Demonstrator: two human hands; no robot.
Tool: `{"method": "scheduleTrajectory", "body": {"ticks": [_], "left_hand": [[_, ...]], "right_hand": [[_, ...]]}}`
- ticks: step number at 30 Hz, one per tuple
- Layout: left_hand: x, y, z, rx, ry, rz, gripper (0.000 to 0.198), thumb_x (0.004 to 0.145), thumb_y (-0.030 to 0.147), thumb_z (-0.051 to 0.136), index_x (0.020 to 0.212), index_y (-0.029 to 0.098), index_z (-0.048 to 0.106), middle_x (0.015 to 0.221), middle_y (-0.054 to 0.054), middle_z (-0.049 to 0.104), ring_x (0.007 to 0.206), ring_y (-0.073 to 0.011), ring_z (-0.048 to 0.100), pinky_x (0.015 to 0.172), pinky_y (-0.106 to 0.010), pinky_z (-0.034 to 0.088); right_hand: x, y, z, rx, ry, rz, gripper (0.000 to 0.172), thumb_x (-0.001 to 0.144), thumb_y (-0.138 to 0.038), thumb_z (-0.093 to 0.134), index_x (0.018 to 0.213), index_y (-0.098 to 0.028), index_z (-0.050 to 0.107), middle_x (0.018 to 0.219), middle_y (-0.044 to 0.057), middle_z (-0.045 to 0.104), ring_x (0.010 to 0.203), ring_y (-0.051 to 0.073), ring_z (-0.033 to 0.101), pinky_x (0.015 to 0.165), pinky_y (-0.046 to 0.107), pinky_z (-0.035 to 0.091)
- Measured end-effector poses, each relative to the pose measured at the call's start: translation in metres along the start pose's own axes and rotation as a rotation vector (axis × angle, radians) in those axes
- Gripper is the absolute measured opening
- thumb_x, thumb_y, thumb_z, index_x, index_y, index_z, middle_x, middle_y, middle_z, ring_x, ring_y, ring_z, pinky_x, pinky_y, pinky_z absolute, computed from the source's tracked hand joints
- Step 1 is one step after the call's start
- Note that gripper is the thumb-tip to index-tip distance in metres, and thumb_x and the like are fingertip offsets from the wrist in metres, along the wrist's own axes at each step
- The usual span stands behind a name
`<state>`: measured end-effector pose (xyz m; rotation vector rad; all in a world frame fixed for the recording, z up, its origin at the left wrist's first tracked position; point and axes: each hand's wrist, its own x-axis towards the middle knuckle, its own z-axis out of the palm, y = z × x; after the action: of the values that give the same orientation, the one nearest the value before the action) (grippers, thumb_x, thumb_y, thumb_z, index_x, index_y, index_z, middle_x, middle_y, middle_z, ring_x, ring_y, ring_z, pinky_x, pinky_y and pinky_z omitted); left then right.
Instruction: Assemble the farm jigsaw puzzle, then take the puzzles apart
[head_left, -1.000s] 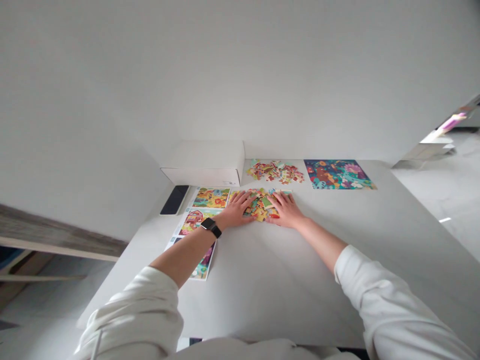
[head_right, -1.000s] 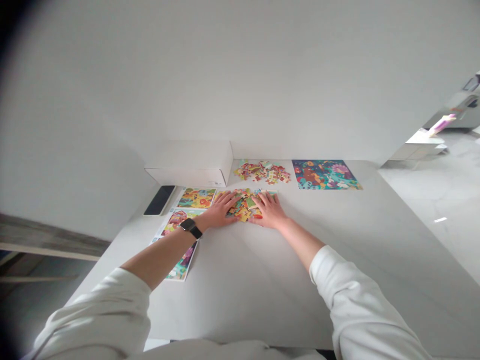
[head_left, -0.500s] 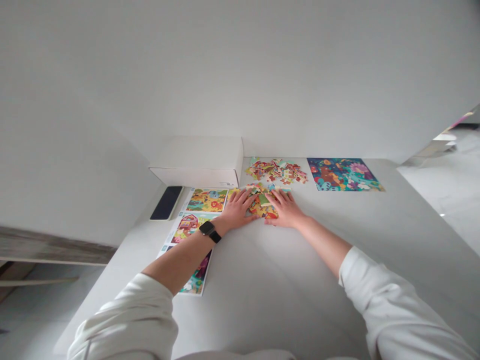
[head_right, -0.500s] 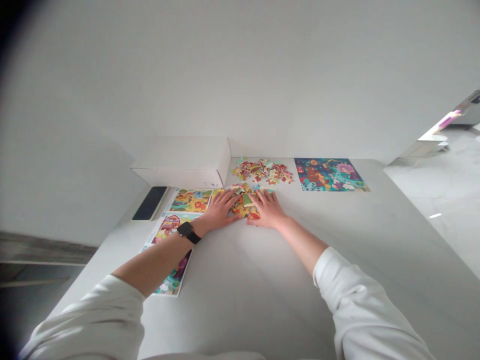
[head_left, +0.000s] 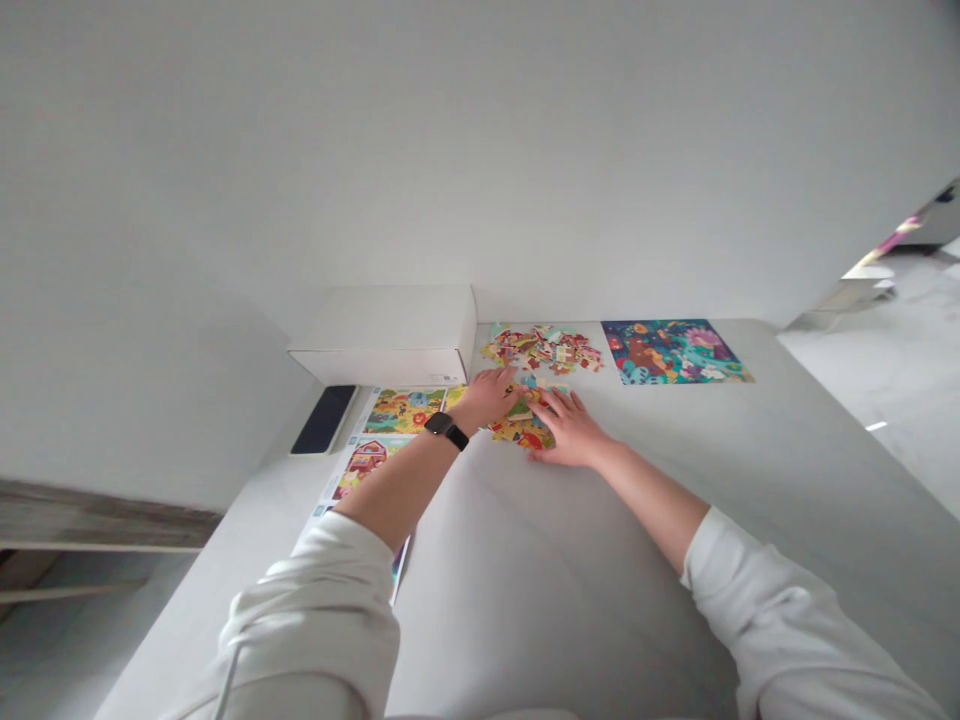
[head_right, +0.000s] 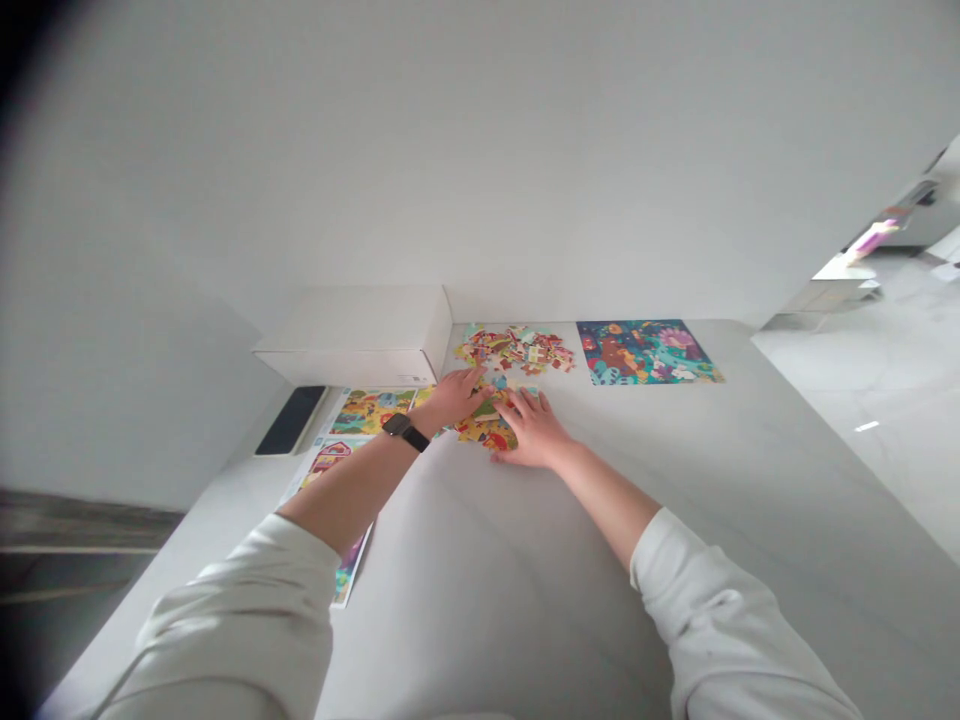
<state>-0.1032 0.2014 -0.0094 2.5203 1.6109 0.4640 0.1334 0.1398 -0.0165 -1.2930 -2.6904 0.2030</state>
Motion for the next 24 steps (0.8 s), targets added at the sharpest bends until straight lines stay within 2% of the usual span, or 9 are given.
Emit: {"method": "scheduleTrajectory", "body": {"ticks": [3,8,12,16,20,24], "left_hand": [[0.003,0.000,0.001,0.032,-0.024,-0.035,0.055,0.108,0.049,0.050,0.150,0.014,0.058,0.141,-0.020,0.069,0.135,-0.0342,0.063,0.118,-0.051,0.047],[-0.003,0.002,-0.006,0.020,-0.030,-0.024,0.048,0.107,0.045,0.051,0.145,0.018,0.062,0.141,-0.017,0.068,0.134,-0.0344,0.062,0.117,-0.053,0.046],[-0.011,0.024,-0.018,-0.054,0.037,0.069,0.042,0.107,0.041,0.052,0.141,0.020,0.066,0.140,-0.015,0.068,0.134,-0.0324,0.061,0.118,-0.051,0.047],[-0.025,0.074,-0.025,-0.159,0.133,0.251,0.045,0.106,0.048,0.057,0.142,0.023,0.066,0.138,-0.016,0.068,0.135,-0.0325,0.059,0.119,-0.052,0.046],[-0.047,0.149,-0.027,-0.279,0.177,0.625,0.075,0.096,0.069,0.066,0.151,0.018,0.059,0.144,-0.022,0.064,0.143,-0.0386,0.054,0.123,-0.060,0.041],[-0.075,0.236,-0.041,-0.279,0.072,1.044,0.073,0.103,0.054,0.063,0.164,0.017,0.045,0.165,-0.022,0.049,0.159,-0.0362,0.039,0.133,-0.057,0.031]], "right_hand": [[-0.007,0.004,-0.004,0.016,-0.021,0.001,0.104,0.083,-0.076,0.078,0.166,-0.020,0.047,0.170,0.024,0.041,0.157,0.047,0.037,0.129,0.068,0.026],[-0.005,0.003,-0.004,0.033,-0.025,0.007,0.098,0.083,-0.074,0.079,0.161,-0.022,0.053,0.168,0.021,0.046,0.154,0.045,0.042,0.128,0.065,0.030],[-0.003,0.009,-0.002,0.073,0.042,0.005,0.086,0.091,-0.067,0.075,0.161,-0.022,0.052,0.165,0.021,0.050,0.153,0.042,0.045,0.126,0.063,0.033],[-0.003,0.030,-0.008,0.102,0.172,0.072,0.062,0.102,-0.045,0.066,0.156,-0.018,0.055,0.158,0.019,0.058,0.148,0.035,0.051,0.124,0.053,0.040],[-0.003,0.048,-0.025,0.130,0.282,0.086,0.044,0.107,-0.034,0.056,0.148,-0.018,0.063,0.145,0.016,0.068,0.138,0.030,0.059,0.123,0.046,0.042],[-0.001,0.049,-0.043,0.128,0.354,0.061,0.039,0.109,-0.031,0.052,0.144,-0.020,0.064,0.142,0.014,0.069,0.133,0.029,0.060,0.119,0.047,0.045]]}}
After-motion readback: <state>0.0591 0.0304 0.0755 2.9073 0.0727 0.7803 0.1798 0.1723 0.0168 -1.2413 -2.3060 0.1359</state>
